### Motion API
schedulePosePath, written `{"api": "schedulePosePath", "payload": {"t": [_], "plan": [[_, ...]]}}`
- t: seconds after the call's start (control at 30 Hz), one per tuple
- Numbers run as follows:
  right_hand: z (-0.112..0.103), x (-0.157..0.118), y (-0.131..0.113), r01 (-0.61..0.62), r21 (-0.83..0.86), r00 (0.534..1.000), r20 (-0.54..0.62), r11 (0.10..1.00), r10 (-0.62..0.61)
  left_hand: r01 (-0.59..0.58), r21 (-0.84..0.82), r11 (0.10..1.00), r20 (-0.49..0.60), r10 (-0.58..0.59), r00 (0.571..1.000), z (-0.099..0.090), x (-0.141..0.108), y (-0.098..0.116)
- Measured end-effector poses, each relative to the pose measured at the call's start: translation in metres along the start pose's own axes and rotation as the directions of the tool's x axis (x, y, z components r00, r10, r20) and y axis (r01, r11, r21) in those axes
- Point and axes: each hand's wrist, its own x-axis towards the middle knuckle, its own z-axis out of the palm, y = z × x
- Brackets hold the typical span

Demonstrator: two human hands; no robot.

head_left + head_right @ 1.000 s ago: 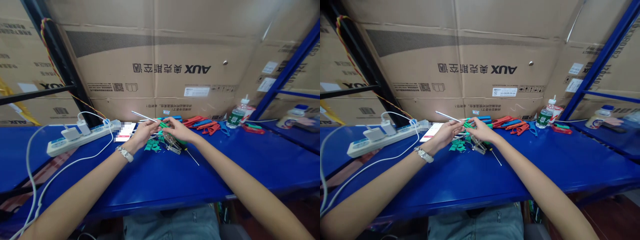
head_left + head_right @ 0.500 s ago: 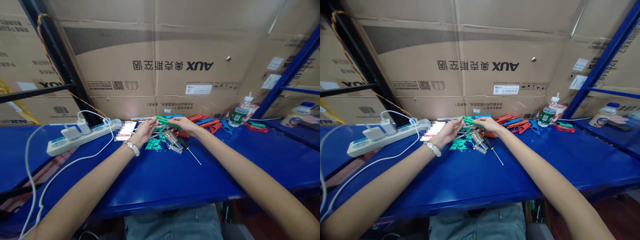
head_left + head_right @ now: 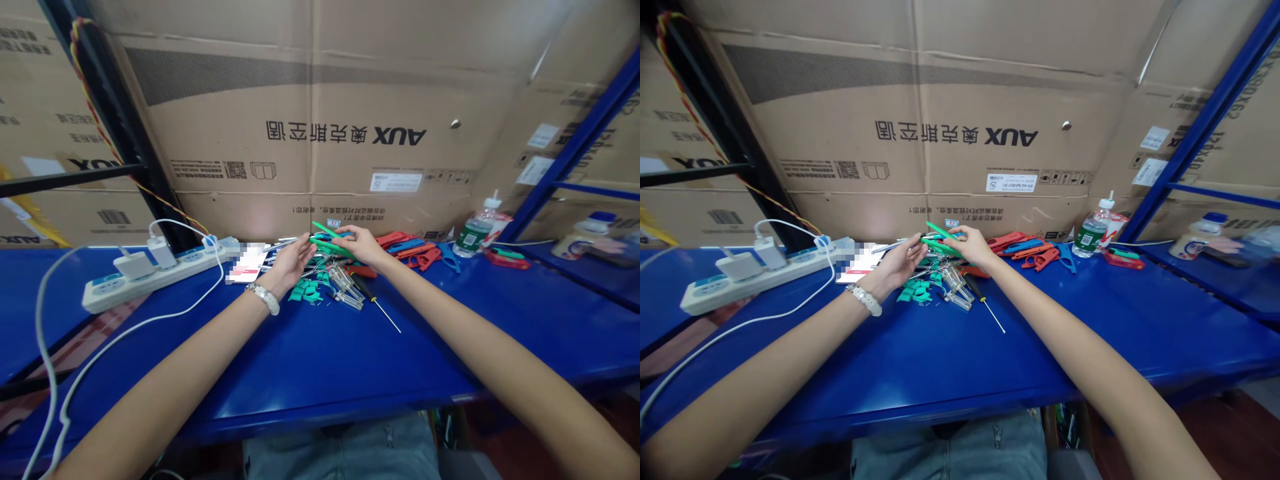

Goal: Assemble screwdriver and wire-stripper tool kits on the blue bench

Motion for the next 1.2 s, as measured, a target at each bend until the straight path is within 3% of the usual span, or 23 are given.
{"api": "schedulePosePath", "payload": {"t": [0.13,0.27,0.4,0.57,0.77,0.9,1.0,1.07,1.13,1.2], "plan": [[-0.002,0.007,0.004,0.092,-0.236,0.995,-0.012,0.967,-0.098,0.001,0.044,0.999,0.029,-0.003,1.000,0.000,0.001,-0.003],[-0.005,0.013,0.001,0.160,-0.558,0.981,0.001,0.814,-0.193,0.002,0.038,0.999,0.003,-0.002,1.000,0.000,-0.002,-0.003],[-0.010,0.020,-0.004,0.211,-0.684,0.973,0.080,0.698,-0.216,-0.060,0.038,0.997,0.028,0.059,0.998,-0.001,-0.007,-0.002],[-0.014,0.026,-0.006,0.332,-0.703,0.942,0.217,0.629,-0.254,-0.142,0.085,0.986,0.094,0.134,0.987,-0.008,-0.017,0.001],[-0.011,0.024,-0.005,0.348,-0.709,0.936,0.225,0.614,-0.271,-0.279,0.219,0.935,0.107,0.261,0.959,-0.016,-0.023,0.005],[-0.013,0.025,-0.003,0.358,-0.706,0.930,0.210,0.611,-0.302,-0.429,0.227,0.874,0.105,0.417,0.903,-0.007,-0.022,0.008],[-0.015,0.028,0.000,0.329,-0.692,0.941,0.179,0.642,-0.289,-0.474,0.152,0.868,0.125,0.458,0.880,0.006,-0.020,0.014],[-0.016,0.029,0.003,0.311,-0.679,0.947,0.158,0.665,-0.281,-0.497,0.187,0.847,0.171,0.470,0.866,0.012,-0.021,0.021],[-0.016,0.030,0.004,0.299,-0.667,0.950,0.145,0.683,-0.275,-0.535,0.329,0.778,0.251,0.474,0.844,0.013,-0.021,0.029],[-0.016,0.030,0.005,0.291,-0.649,0.954,0.142,0.703,-0.264,-0.589,0.569,0.574,0.379,0.453,0.807,0.012,-0.022,0.037]]}}
